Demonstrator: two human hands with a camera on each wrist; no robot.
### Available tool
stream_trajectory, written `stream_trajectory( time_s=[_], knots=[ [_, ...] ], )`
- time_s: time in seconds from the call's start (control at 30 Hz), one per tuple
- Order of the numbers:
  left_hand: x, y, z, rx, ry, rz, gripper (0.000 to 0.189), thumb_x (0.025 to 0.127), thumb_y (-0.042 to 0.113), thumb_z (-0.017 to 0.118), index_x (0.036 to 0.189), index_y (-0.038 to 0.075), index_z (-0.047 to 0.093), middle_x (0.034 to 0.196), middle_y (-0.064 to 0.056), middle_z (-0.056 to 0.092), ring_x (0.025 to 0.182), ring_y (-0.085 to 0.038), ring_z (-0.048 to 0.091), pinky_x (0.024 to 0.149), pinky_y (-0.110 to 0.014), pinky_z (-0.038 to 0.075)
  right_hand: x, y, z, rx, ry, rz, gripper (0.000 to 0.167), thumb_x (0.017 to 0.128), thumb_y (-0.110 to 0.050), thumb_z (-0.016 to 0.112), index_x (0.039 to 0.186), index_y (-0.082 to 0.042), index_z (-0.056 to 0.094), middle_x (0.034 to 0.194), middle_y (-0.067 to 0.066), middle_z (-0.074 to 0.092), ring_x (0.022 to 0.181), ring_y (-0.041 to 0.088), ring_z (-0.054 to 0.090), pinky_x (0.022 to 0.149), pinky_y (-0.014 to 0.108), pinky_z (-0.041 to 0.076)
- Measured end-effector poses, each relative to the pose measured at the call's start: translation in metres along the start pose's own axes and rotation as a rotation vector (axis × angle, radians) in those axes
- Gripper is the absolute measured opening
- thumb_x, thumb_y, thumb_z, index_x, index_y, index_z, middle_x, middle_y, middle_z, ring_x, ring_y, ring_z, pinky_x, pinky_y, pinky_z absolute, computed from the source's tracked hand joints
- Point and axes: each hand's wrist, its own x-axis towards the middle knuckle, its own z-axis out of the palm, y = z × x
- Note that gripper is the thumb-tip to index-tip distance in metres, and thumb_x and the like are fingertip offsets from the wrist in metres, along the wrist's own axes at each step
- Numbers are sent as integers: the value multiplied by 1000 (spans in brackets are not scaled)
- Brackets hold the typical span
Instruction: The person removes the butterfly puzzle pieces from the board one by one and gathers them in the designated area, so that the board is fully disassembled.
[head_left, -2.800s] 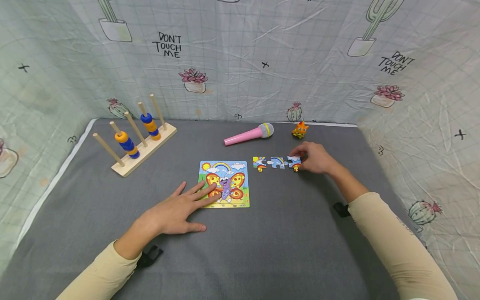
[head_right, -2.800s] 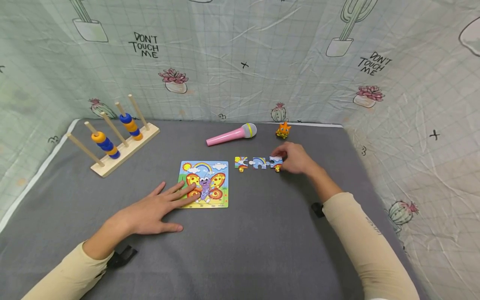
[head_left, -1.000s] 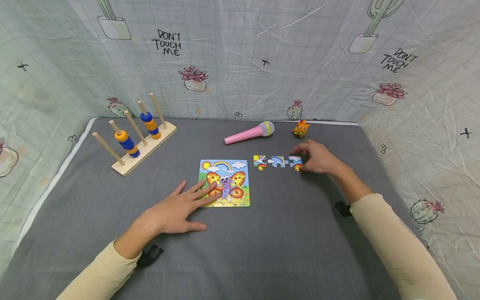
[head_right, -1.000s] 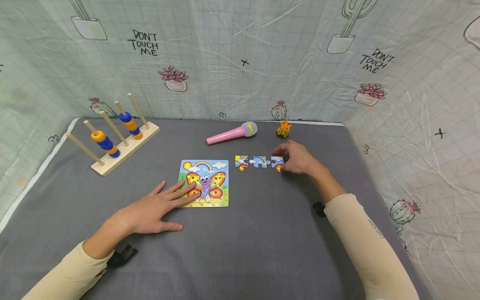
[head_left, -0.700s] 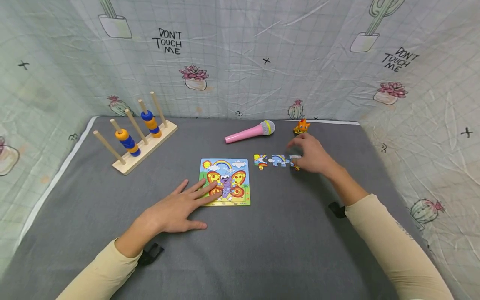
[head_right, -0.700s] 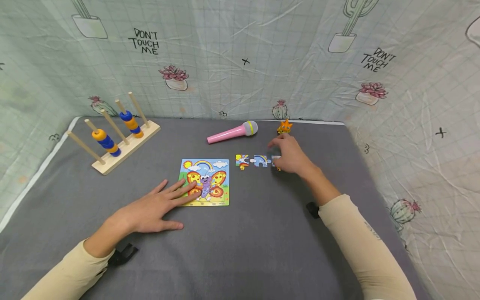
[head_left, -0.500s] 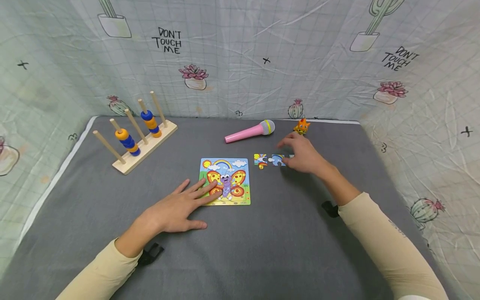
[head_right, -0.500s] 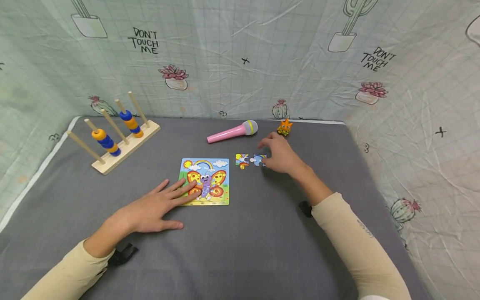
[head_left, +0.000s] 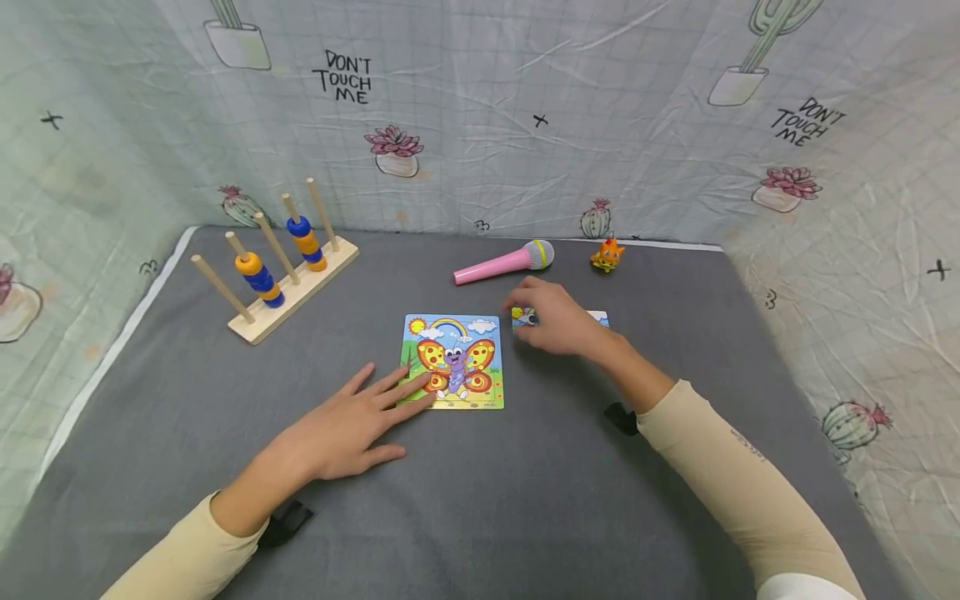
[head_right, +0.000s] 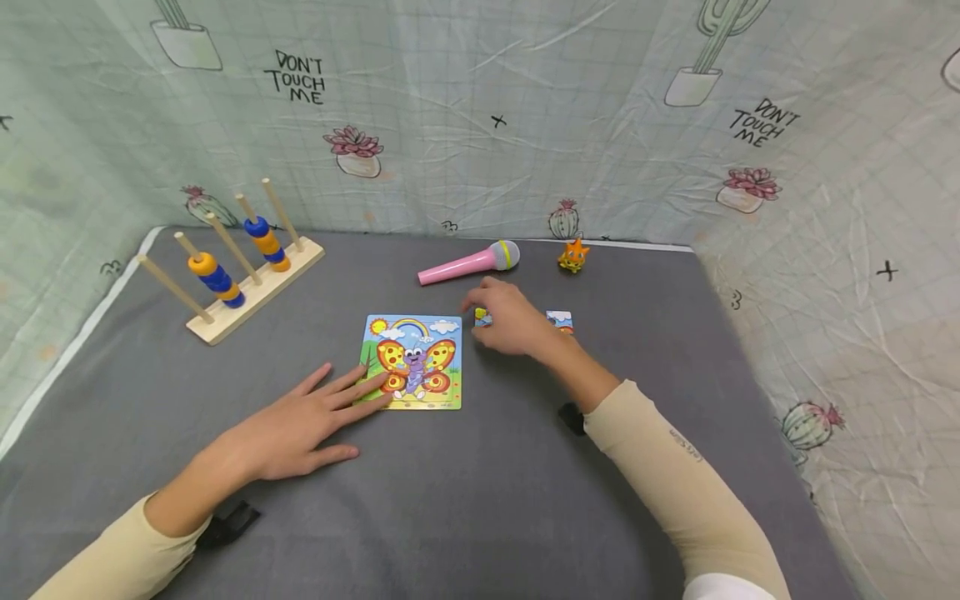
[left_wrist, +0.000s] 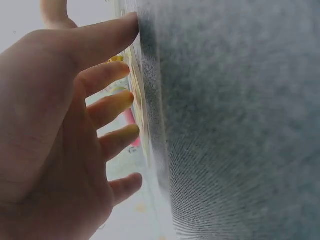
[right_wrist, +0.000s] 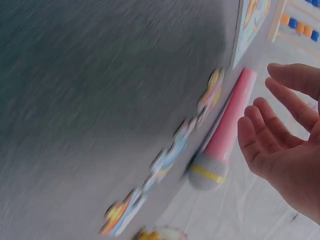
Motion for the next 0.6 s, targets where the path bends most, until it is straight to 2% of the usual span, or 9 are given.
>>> stream_trajectory(
  time_s=[0.13,0.33,0.6],
  knots=[
    [-2,1,-1,-1,-15,3,74,100,47,67,164,24,37,175,0,22,161,-35,22,123,-71,16,11,-15,10,18,-40,-52,32,92,-8,75,124,-7,74,124,14,65,103,34,63,89,43,52],
    [-3,2,0,-16,-19,-7,73,100,46,67,163,25,38,175,0,21,161,-35,22,122,-73,18,28,-37,26,23,-117,-125,33,93,-11,76,126,-9,73,120,10,67,112,28,64,92,40,54],
    [-4,3,0,-44,-12,-10,72,100,43,68,164,26,37,175,3,19,161,-34,21,121,-73,22,46,-57,44,-10,-196,-189,38,92,-12,78,129,-11,72,120,7,66,107,23,62,92,35,52]
  ],
)
